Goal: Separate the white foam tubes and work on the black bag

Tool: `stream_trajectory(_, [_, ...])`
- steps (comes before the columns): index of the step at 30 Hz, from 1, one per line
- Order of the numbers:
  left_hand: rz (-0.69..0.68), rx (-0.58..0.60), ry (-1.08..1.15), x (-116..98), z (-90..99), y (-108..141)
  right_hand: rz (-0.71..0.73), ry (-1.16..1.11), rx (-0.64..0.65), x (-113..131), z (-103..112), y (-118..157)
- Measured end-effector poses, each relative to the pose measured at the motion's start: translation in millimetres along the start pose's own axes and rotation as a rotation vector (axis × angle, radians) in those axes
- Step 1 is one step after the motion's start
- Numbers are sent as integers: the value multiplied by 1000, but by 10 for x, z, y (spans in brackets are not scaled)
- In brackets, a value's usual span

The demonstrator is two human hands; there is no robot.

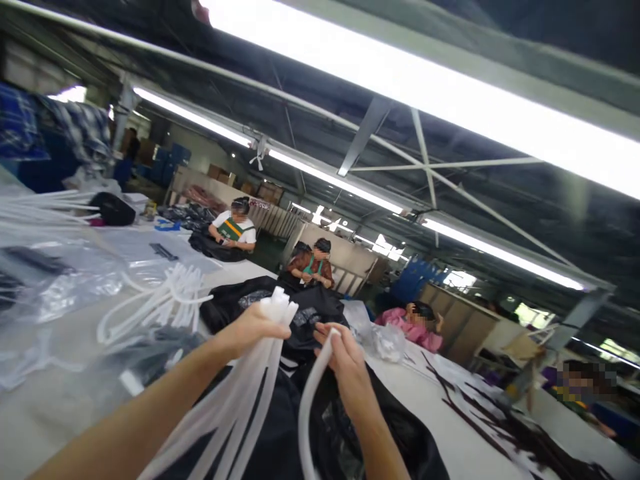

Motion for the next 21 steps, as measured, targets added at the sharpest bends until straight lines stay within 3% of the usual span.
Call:
stream_trajectory(2, [-15,72,69,110,-138,-4,60,-58,41,247,-355,-133])
stream_trajectory(4, [-58,70,124,138,-150,5,103,-73,61,350,-561,-199])
stream_trajectory(10, [-272,-220,-77,193,153,13,138,-109,125,308,-913,-216])
stream_trajectory(14, [-332,-262,-124,87,271,34,110,-109,228,275,-1010,-173])
stream_trajectory(17, [-347,-334,-59,-166,391,-22,56,48,402,-3,-989,-49])
stream_trajectory(21, [-332,-452,105,-570,690,-106,-156,179,551,-898,-849,404])
Point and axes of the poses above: each hand's wrist, its own y-axis away from the middle knuckle, its own z-axis out of the back of the hand, x = y × z, the point moved 5 cm from there along -y, towards the middle knuckle, and after that the axes turned 11 degrees about y, right-handed, at the moved point
